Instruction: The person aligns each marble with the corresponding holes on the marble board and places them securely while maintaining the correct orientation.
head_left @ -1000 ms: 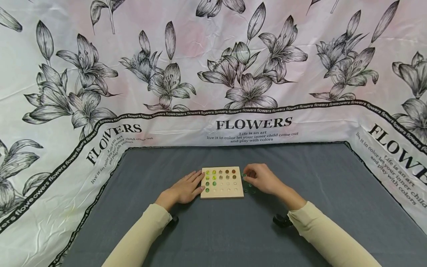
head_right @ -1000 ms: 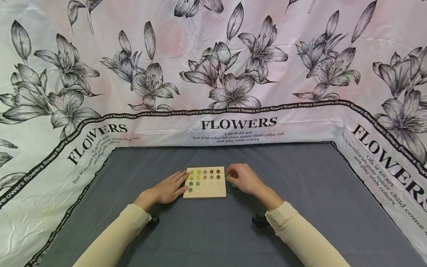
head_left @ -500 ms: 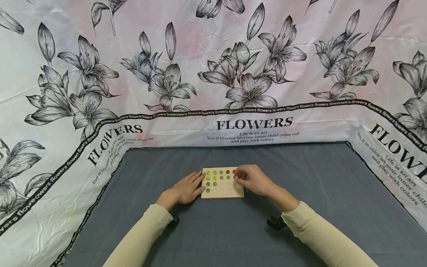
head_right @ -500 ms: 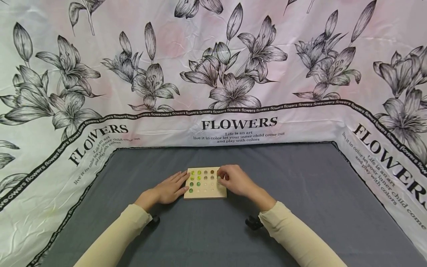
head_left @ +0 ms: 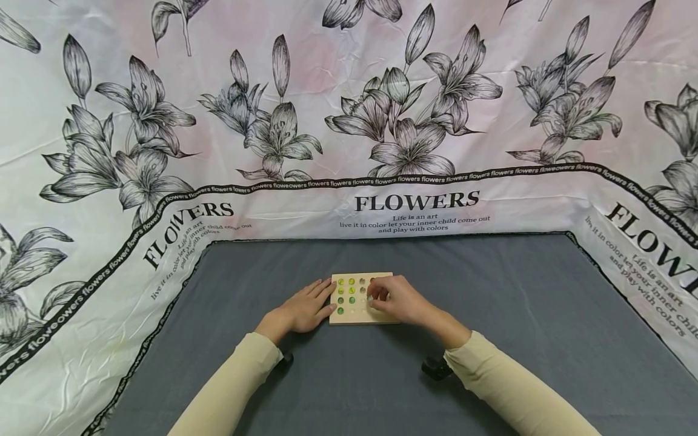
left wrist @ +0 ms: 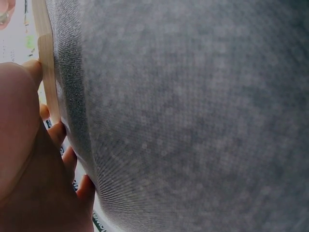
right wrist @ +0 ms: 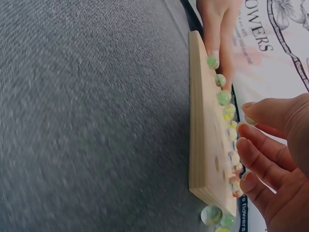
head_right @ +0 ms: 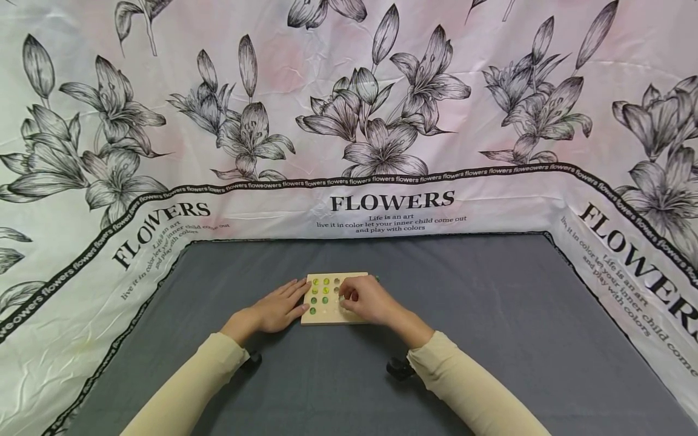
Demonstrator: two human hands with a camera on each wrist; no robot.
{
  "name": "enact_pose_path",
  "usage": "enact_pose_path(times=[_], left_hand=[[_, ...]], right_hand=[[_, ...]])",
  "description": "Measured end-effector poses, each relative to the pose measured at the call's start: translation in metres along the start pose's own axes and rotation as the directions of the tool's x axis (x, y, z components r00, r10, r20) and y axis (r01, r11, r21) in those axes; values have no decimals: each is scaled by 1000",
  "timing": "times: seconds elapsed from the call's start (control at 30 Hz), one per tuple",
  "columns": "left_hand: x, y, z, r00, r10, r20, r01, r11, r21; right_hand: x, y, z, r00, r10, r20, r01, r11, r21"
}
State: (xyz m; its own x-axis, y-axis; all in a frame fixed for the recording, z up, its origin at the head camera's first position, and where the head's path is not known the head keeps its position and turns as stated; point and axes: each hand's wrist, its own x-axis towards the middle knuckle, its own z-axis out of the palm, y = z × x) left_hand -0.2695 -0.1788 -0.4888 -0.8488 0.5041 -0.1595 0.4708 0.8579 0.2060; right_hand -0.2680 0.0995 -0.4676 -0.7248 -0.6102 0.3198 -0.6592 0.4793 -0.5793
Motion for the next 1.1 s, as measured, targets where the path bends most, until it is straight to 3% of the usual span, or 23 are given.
enact_pose_path(times=[0.6, 0.87, 1.1], left_hand=[[-8, 9, -9, 1000, 1, 0, -1, 1000, -29], [-3, 3, -4, 1000, -15, -3, 15, 1000, -26], [-7, 10, -10, 1000, -6, 3, 6, 999, -32]], right_hand=[[6, -7, 20, 997, 1, 81, -10, 994, 108], [11, -9, 26, 998, 11, 68, -14, 999, 43], [13, -9, 30, 999, 13, 50, -13, 1000, 1]])
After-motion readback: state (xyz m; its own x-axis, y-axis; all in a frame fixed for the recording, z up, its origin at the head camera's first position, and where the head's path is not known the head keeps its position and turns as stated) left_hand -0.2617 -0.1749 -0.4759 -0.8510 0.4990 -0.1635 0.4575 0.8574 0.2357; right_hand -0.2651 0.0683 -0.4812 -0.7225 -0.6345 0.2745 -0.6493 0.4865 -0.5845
